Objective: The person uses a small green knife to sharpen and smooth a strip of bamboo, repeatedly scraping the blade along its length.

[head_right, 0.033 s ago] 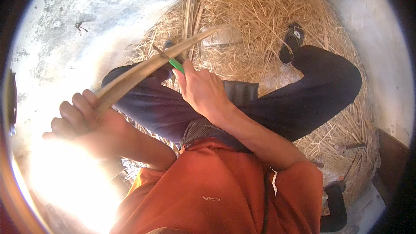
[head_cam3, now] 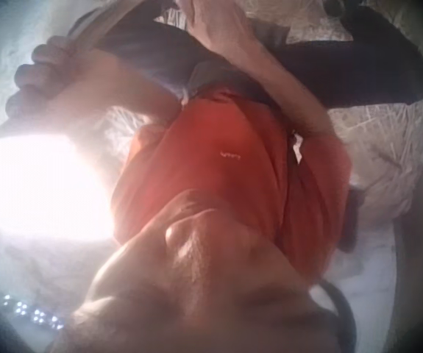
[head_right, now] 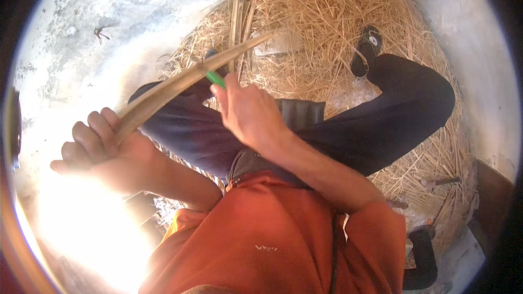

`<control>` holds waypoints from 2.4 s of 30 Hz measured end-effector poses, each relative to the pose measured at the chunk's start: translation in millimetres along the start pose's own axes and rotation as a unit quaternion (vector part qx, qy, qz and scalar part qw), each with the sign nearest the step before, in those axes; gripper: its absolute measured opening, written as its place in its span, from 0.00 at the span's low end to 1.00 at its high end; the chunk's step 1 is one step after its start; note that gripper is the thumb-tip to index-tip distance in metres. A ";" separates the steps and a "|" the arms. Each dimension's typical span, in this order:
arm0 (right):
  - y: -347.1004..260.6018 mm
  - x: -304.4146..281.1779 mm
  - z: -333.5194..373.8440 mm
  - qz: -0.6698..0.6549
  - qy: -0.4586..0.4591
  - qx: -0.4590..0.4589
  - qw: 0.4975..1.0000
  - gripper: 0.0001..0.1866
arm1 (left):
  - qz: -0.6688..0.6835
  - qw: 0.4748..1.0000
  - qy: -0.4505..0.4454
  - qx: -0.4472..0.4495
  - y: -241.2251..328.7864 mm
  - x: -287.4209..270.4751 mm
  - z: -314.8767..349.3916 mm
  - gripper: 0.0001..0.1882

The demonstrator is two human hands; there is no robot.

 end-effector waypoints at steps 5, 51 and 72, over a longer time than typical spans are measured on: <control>34.4 0.1 -2.0 -0.002 0.043 0.001 0.999 0.14 | 0.013 1.000 -0.020 -0.007 -2.8 7.5 -2.9 0.27; 18.3 3.5 24.2 -0.026 0.027 -0.047 0.998 0.12 | 0.189 0.820 -0.540 -0.018 -1.7 67.2 5.2 0.26; 75.1 -1.9 -11.2 0.042 0.001 0.043 0.998 0.16 | 0.154 0.873 -0.460 0.040 -2.1 39.0 -0.8 0.25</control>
Point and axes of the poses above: each hand's wrist, its own z-axis away from the middle knuckle, its own x-axis out of the palm, y = z × x, the point moved 10 cm from there along -z, towards the middle knuckle, and after that the axes turned 15 degrees about -y, right-handed, at the moved point
